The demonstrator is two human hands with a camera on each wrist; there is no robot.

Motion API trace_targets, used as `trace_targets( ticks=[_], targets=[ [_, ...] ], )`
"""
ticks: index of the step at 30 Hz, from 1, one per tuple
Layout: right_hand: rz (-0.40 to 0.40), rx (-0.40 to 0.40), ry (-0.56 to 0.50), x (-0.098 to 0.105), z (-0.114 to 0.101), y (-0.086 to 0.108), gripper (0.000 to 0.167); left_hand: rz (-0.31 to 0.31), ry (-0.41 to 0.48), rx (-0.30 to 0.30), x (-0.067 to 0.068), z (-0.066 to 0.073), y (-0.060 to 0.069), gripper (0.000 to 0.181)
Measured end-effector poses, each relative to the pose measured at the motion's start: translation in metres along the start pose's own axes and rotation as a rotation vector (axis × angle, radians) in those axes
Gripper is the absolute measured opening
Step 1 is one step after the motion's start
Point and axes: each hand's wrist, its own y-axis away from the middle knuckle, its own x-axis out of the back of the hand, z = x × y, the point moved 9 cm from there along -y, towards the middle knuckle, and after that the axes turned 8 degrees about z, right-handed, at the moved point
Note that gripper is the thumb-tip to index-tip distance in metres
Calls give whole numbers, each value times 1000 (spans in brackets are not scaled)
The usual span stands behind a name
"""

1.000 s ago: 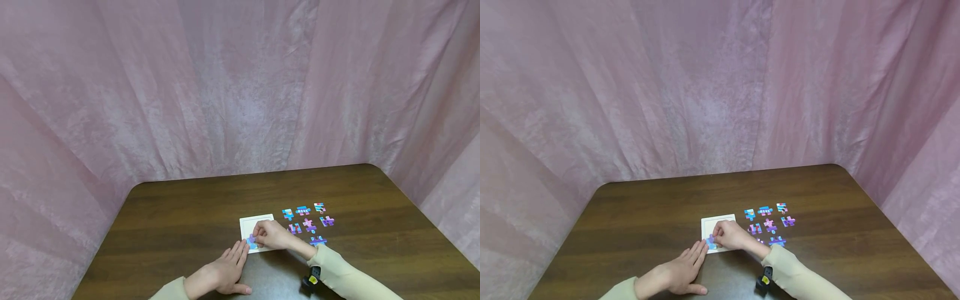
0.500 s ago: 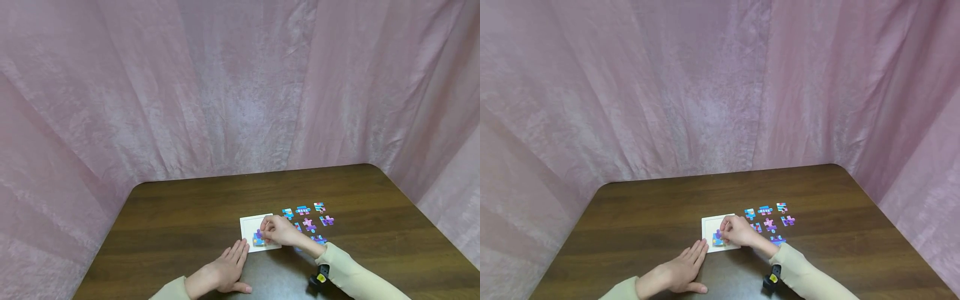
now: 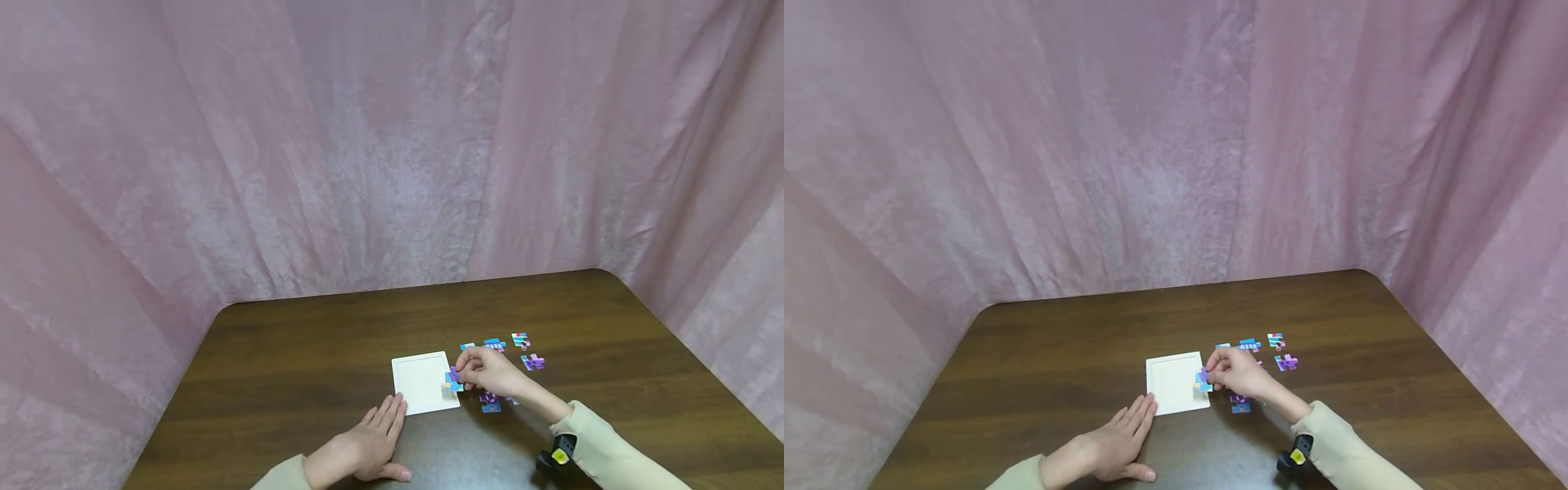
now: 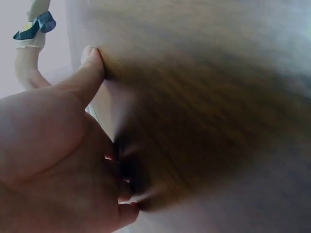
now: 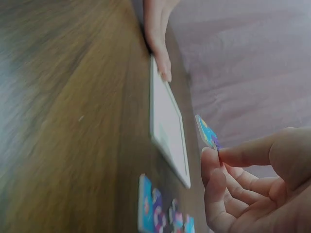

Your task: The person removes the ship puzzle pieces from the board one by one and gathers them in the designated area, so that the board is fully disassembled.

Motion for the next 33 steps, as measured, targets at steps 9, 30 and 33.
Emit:
trace_targets(
  ticks=[9, 30, 33],
  targets=[
    [23, -27, 11, 25, 13, 9, 9, -40, -7, 17, 2, 1, 2, 105],
    [10, -15, 78, 64, 27, 21, 10, -42, -17, 47, 22, 9, 10, 102],
    [-3, -18, 89, 66, 29, 22, 10, -41, -12, 46, 23, 8, 10, 102]
  ],
)
